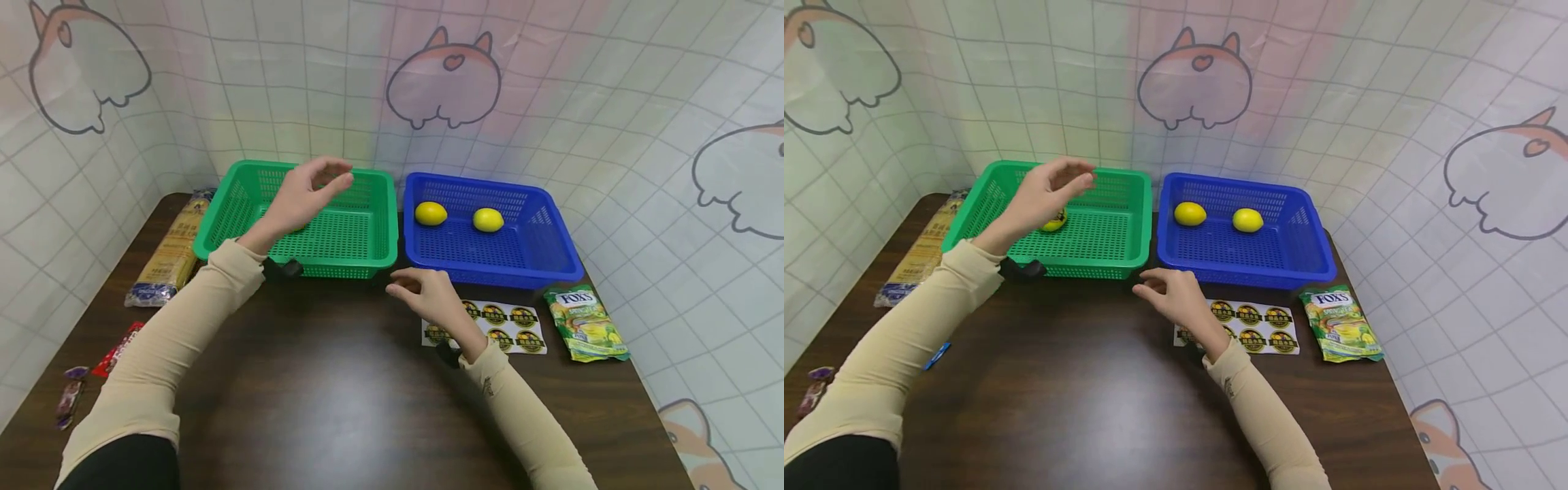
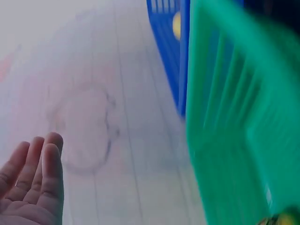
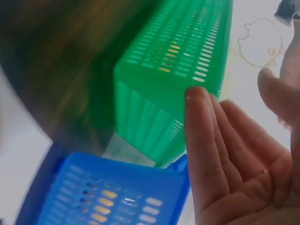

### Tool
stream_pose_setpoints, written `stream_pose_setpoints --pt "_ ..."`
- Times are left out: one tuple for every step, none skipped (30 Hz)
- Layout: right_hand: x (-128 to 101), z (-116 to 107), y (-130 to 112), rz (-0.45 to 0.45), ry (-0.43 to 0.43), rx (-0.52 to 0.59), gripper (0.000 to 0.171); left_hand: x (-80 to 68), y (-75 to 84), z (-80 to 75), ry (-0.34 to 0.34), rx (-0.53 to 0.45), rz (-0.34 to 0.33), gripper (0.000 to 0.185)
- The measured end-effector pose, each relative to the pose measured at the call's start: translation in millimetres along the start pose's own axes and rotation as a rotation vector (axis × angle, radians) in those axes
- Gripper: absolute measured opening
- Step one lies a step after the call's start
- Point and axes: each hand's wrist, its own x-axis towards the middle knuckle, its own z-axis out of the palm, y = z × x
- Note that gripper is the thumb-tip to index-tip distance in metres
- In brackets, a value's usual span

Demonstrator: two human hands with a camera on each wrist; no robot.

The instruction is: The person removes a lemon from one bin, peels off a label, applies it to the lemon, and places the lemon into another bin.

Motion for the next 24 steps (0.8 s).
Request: stream_pose_setpoints --pt "-4 0 2 -0.007 -0.016 -0.002 0.033 -6.4 1.0 5.9 -0.036 -0.028 -0.001 0.044" --pt "-8 0 4 -0.016 -0.029 -0.004 0.032 -12.7 1.2 12.4 -0.070 -0.054 -0.001 0.042" --pt "-12 1 7 -0.022 -0.042 -0.005 0.032 -19.0 1.0 18.9 -0.107 -0.084 -0.004 0.040" --pt "-16 1 10 -0.027 -0.053 -0.008 0.031 -24.8 0.1 25.9 -0.148 -0.105 -0.011 0.038" --pt "-19 1 12 -0.031 -0.065 -0.011 0.031 -30.8 -0.9 33.5 -0.189 -0.119 -0.018 0.036" --pt "-22 2 15 -0.034 -0.079 -0.011 0.031 -36.9 -2.8 41.9 -0.229 -0.125 -0.024 0.035" --pt "-25 2 17 -0.034 -0.095 -0.011 0.031 -42.6 -6.2 51.0 -0.272 -0.129 -0.029 0.034" --pt "-28 2 19 -0.040 -0.108 -0.011 0.032 -48.5 -9.7 60.5 -0.315 -0.139 -0.034 0.033" --pt "-30 2 21 -0.044 -0.120 -0.014 0.032 -54.1 -14.2 70.0 -0.362 -0.151 -0.043 0.033" --pt "-32 1 22 -0.052 -0.128 -0.020 0.032 -59.1 -19.3 80.0 -0.403 -0.162 -0.057 0.033" --pt "-34 1 24 -0.060 -0.134 -0.025 0.032 -64.1 -24.4 89.5 -0.437 -0.181 -0.073 0.032" --pt "-35 0 25 -0.069 -0.139 -0.033 0.032 -68.2 -30.1 98.4 -0.463 -0.203 -0.090 0.032" --pt "-35 -1 26 -0.076 -0.143 -0.040 0.032 -71.7 -35.5 106.5 -0.482 -0.230 -0.107 0.032" --pt "-36 -2 28 -0.084 -0.145 -0.047 0.032 -74.4 -40.9 113.8 -0.495 -0.260 -0.122 0.032" --pt "-36 -4 29 -0.088 -0.150 -0.051 0.032 -76.4 -46.3 120.5 -0.499 -0.281 -0.139 0.032" --pt "-36 -5 31 -0.088 -0.155 -0.052 0.032 -77.6 -50.6 126.6 -0.499 -0.302 -0.155 0.034" --pt "-36 -7 32 -0.087 -0.160 -0.052 0.032 -78.3 -54.8 131.9 -0.496 -0.322 -0.169 0.035" --pt "-35 -9 33 -0.085 -0.166 -0.056 0.032 -78.2 -59.7 136.9 -0.492 -0.339 -0.177 0.037" --pt "-35 -12 35 -0.082 -0.171 -0.058 0.032 -77.9 -63.7 141.2 -0.490 -0.357 -0.189 0.038" --pt "-33 -14 36 -0.087 -0.176 -0.063 0.032 -77.5 -67.4 144.9 -0.485 -0.380 -0.210 0.039" --pt "-32 -17 36 -0.091 -0.182 -0.066 0.032 -77.0 -70.9 147.9 -0.475 -0.404 -0.236 0.041" --pt "-31 -22 37 -0.092 -0.185 -0.078 0.033 -75.7 -73.8 152.1 -0.466 -0.432 -0.257 0.041" --pt "-29 -26 37 -0.096 -0.188 -0.091 0.033 -74.5 -76.2 155.8 -0.455 -0.462 -0.284 0.042" --pt "-28 -31 36 -0.096 -0.192 -0.103 0.033 -73.5 -78.4 159.5 -0.444 -0.494 -0.311 0.042"
